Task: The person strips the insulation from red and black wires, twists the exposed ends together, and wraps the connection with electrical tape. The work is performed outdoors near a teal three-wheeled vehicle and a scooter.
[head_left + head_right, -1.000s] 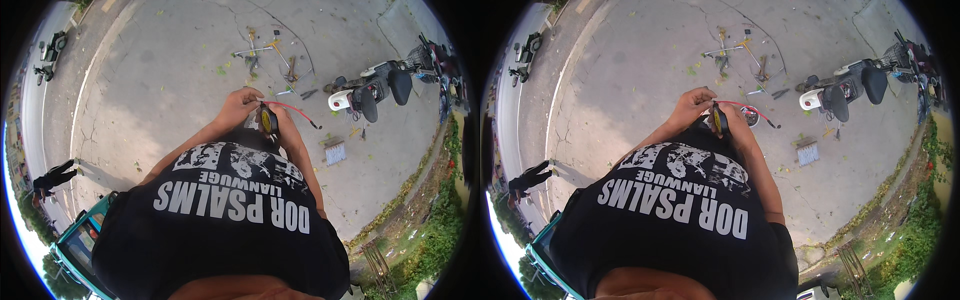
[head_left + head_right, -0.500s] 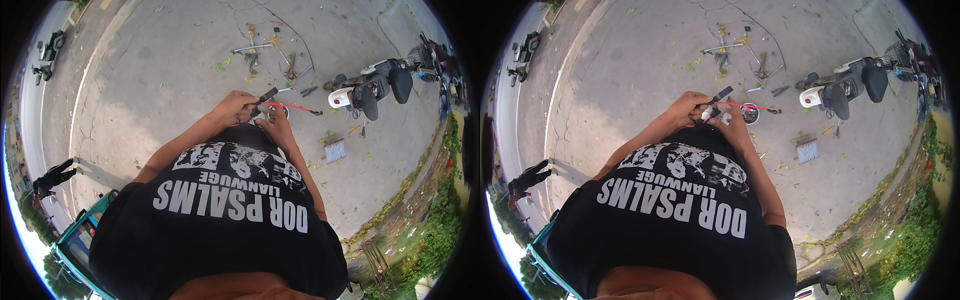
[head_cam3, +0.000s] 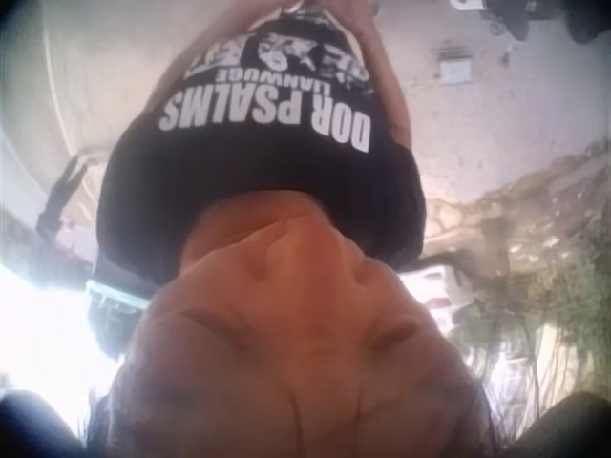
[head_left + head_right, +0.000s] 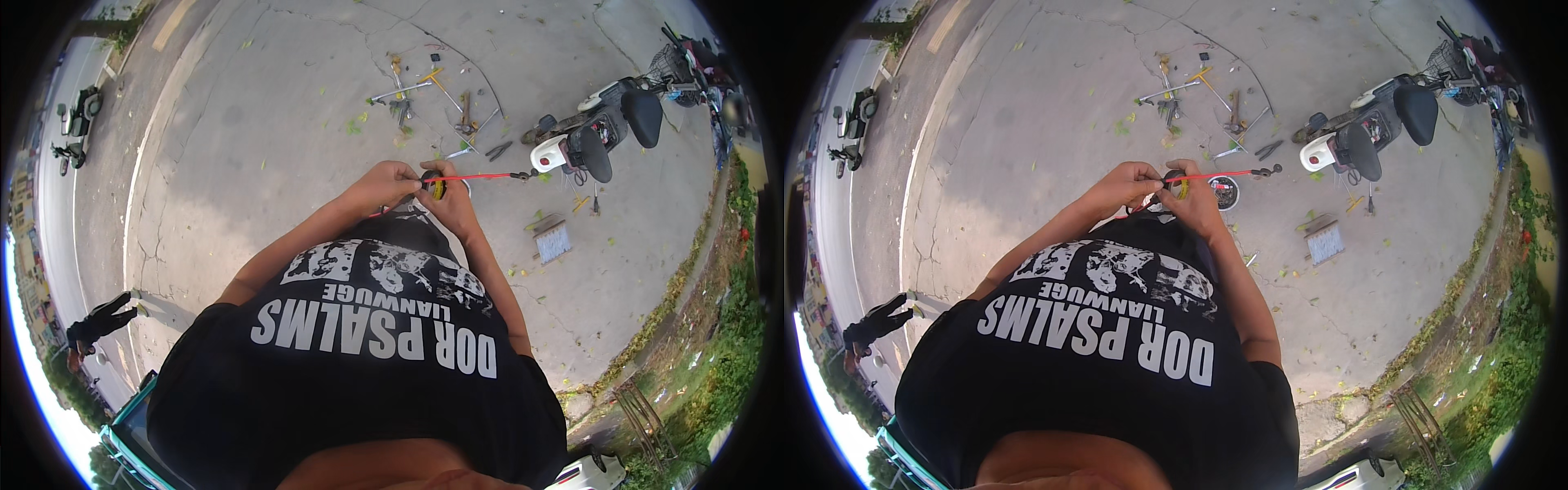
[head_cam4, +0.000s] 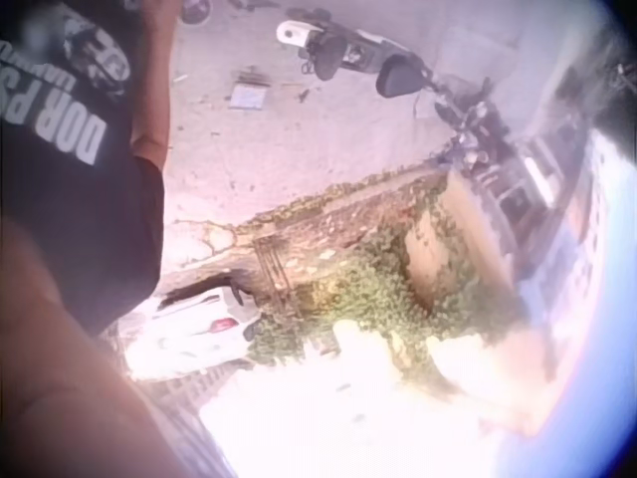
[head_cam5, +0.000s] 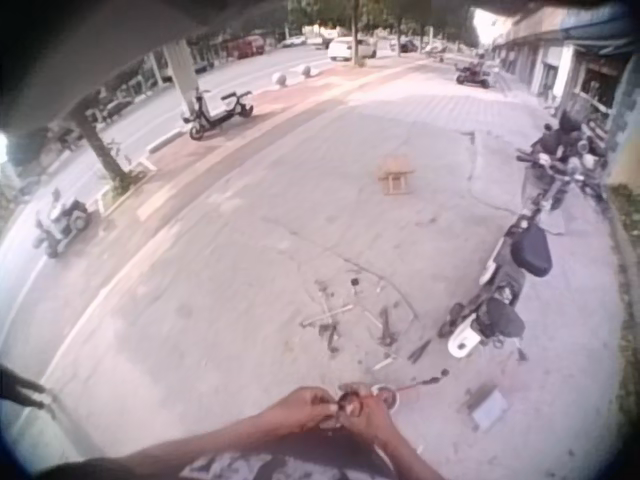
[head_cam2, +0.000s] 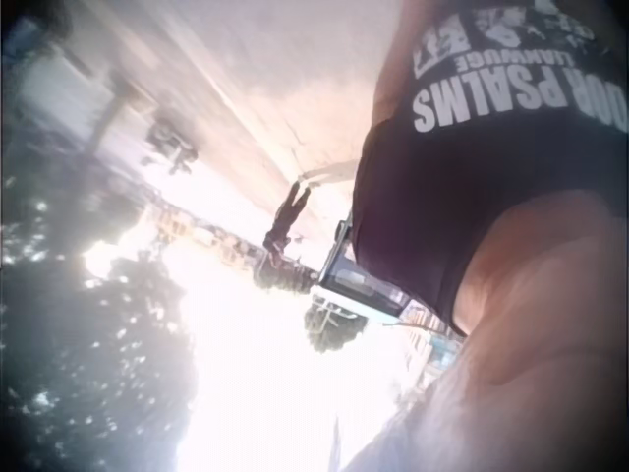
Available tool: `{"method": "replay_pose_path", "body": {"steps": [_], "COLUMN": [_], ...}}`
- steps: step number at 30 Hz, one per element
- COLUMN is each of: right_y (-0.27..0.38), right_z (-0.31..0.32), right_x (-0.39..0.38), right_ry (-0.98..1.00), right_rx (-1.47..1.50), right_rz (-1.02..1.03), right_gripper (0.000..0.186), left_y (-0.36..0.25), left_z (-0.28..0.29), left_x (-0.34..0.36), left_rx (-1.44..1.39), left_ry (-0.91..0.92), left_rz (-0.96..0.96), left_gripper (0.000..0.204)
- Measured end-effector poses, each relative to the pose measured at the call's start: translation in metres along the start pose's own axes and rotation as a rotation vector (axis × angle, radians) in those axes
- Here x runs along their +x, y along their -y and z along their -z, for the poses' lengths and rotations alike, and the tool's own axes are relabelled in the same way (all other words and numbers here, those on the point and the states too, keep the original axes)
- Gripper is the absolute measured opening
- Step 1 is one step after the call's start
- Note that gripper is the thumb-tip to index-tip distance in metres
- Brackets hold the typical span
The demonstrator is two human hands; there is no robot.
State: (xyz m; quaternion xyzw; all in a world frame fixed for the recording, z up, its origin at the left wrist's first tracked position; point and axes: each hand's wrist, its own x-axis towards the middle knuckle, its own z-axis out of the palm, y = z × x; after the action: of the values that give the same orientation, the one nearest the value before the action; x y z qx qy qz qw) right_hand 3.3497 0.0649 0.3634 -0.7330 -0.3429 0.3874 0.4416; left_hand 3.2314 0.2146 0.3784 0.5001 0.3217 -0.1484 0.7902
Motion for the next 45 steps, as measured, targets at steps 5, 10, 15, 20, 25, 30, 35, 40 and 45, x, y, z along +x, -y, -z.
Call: {"method": "replay_pose_path", "body": {"steps": [5,10,15,20,25,30,35,40,45], "right_y": [-0.004,-0.002,0.016,0.022,0.042,0.031,0.010,0.024,0.028], "right_z": [-0.001,-0.001,-0.016,-0.011,0.011,0.022,0.014,0.015,0.025], "right_x": [-0.006,-0.013,-0.026,-0.033,-0.018,-0.004,-0.011,-0.020,-0.020], "right_ry": [0.013,-0.018,-0.049,-0.005,0.122,0.240,-0.032,-0.303,-0.302], "right_rx": [0.134,0.400,0.669,0.600,0.810,0.926,0.753,-0.453,-0.586], "right_rz": [-0.070,-0.159,-0.269,-0.326,-0.461,-0.628,-0.269,0.499,0.404], "right_gripper": [0.039,0.029,0.027,0.032,0.050,0.067,0.047,0.022,0.023], "left_y": [0.001,-0.001,0.022,0.022,0.016,0.011,0.010,0.012,-0.007], "left_z": [-0.008,-0.021,-0.026,-0.025,-0.014,-0.013,-0.010,-0.010,-0.007], "left_x": [0.001,0.002,0.009,0.007,0.019,0.014,0.019,0.023,0.026], "left_rx": [0.547,0.561,0.291,0.408,0.400,0.126,-0.137,-0.166,-0.222], "left_ry": [-0.222,-0.260,-0.360,-0.429,-0.208,-0.118,0.070,0.142,0.157], "left_rz": [-0.421,-0.543,-0.582,-0.580,-0.503,-0.163,-0.017,0.045,0.028], "left_gripper": [0.014,0.010,0.012,0.012,0.016,0.019,0.020,0.022,0.016]}}
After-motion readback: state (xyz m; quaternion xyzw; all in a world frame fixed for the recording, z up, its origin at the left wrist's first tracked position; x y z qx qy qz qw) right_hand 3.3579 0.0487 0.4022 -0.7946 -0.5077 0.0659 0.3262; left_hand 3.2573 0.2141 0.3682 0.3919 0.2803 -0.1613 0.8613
